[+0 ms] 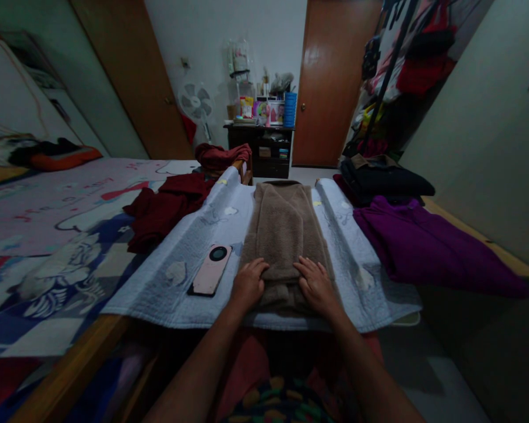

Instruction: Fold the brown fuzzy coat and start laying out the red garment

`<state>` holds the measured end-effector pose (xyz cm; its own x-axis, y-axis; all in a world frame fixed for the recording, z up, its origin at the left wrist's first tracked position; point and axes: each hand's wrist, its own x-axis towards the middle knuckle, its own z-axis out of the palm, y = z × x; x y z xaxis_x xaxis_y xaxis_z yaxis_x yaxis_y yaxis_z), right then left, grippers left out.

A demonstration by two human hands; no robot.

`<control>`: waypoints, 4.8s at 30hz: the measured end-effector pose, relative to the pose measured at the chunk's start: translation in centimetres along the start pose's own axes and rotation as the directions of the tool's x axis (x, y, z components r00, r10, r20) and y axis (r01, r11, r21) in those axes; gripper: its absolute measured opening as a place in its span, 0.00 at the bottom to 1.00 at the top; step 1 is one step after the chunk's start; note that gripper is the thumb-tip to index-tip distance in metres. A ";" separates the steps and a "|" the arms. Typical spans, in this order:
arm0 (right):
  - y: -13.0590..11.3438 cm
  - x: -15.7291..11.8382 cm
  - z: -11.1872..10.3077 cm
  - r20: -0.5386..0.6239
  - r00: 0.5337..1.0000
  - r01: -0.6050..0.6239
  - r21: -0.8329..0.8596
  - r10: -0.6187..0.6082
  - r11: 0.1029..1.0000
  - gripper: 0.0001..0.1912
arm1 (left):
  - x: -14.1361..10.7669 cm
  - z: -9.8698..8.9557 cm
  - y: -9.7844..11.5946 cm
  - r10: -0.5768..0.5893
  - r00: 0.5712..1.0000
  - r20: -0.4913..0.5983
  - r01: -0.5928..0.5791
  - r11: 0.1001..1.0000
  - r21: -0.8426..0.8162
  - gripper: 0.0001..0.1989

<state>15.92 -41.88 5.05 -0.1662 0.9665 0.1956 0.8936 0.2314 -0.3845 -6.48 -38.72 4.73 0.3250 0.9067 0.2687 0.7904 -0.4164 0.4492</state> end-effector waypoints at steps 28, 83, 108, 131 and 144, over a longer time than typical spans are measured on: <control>1.1 -1.6 0.2 0.013 0.995 0.098 -0.089 -0.097 0.991 0.27 | 0.5 0.0 5.1 0.317 0.918 0.237 -0.319 0.947 -0.031 0.35; 1.5 0.0 1.4 -0.134 0.983 0.158 0.262 -0.126 0.952 0.19 | 0.6 -1.3 0.2 -0.047 0.982 0.182 0.021 0.990 0.141 0.28; 1.7 -0.2 1.9 -0.176 0.978 0.165 0.326 -0.111 0.931 0.19 | 8.1 1.7 -2.4 -0.179 0.981 0.069 0.151 0.943 0.296 0.28; 1.7 -0.2 2.2 -0.181 0.977 0.167 0.309 -0.115 0.936 0.21 | 2.7 -0.3 1.2 0.103 0.946 0.308 -0.077 0.993 -0.094 0.32; 1.2 -0.5 1.1 -0.136 0.981 0.178 0.330 -0.140 0.927 0.27 | 1.2 -1.4 -0.4 0.200 0.935 0.294 -0.135 0.965 -0.226 0.43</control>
<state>16.64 -41.91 3.48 -0.2312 0.9007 0.3679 0.6611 0.4228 -0.6198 -7.12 -37.61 6.03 0.6145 0.7837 0.0907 0.6010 -0.5395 0.5897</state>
